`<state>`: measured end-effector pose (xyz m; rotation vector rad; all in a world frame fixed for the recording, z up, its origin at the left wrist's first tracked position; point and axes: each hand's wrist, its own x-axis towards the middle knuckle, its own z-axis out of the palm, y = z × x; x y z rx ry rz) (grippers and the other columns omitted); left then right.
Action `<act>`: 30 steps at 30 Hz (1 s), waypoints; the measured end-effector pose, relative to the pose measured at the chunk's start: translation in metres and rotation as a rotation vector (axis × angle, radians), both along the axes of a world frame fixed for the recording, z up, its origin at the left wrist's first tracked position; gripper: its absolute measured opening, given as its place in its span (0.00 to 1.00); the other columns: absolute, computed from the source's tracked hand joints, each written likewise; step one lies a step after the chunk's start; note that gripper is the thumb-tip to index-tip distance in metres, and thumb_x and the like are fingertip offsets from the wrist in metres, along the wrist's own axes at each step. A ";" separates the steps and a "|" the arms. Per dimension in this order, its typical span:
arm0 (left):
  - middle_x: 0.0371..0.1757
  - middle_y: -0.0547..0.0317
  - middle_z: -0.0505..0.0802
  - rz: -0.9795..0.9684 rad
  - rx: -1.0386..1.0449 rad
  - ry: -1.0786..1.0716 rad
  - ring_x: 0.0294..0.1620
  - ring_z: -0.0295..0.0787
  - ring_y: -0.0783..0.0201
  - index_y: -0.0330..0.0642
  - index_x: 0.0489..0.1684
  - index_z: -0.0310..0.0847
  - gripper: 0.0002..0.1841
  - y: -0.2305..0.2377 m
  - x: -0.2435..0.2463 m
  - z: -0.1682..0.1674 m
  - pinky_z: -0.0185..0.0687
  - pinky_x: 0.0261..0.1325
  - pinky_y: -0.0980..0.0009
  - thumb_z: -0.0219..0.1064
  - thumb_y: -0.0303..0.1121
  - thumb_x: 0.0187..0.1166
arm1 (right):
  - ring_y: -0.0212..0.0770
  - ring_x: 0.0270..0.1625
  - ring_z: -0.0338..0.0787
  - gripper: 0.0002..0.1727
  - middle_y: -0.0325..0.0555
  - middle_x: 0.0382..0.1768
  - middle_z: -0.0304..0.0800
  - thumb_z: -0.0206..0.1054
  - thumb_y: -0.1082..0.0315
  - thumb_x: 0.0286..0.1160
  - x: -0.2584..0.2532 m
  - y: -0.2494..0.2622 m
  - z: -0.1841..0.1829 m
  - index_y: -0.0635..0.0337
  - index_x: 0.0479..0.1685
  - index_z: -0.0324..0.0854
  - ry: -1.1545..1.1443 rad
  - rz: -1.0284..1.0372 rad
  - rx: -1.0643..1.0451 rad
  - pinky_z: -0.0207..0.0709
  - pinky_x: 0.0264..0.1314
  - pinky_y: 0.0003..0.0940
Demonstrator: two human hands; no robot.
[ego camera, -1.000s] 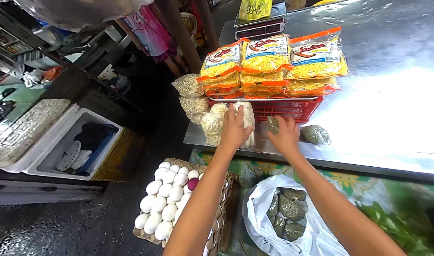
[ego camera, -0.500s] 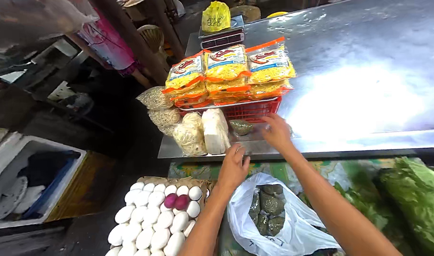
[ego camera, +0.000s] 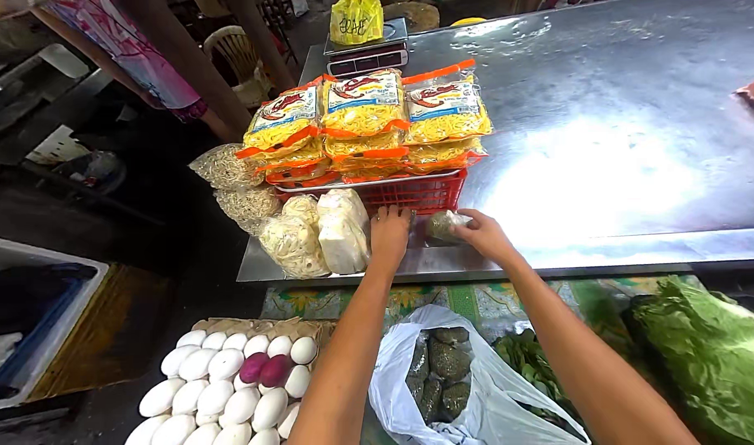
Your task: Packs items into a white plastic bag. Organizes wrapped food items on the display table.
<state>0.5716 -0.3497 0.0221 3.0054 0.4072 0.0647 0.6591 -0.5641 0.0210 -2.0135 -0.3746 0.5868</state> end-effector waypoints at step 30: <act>0.85 0.33 0.70 0.042 -0.018 -0.088 0.83 0.65 0.29 0.44 0.85 0.69 0.34 -0.008 -0.013 -0.003 0.74 0.70 0.35 0.72 0.37 0.76 | 0.55 0.65 0.85 0.25 0.65 0.66 0.81 0.68 0.54 0.81 0.008 0.036 -0.050 0.62 0.69 0.83 -0.513 -0.101 0.123 0.84 0.63 0.46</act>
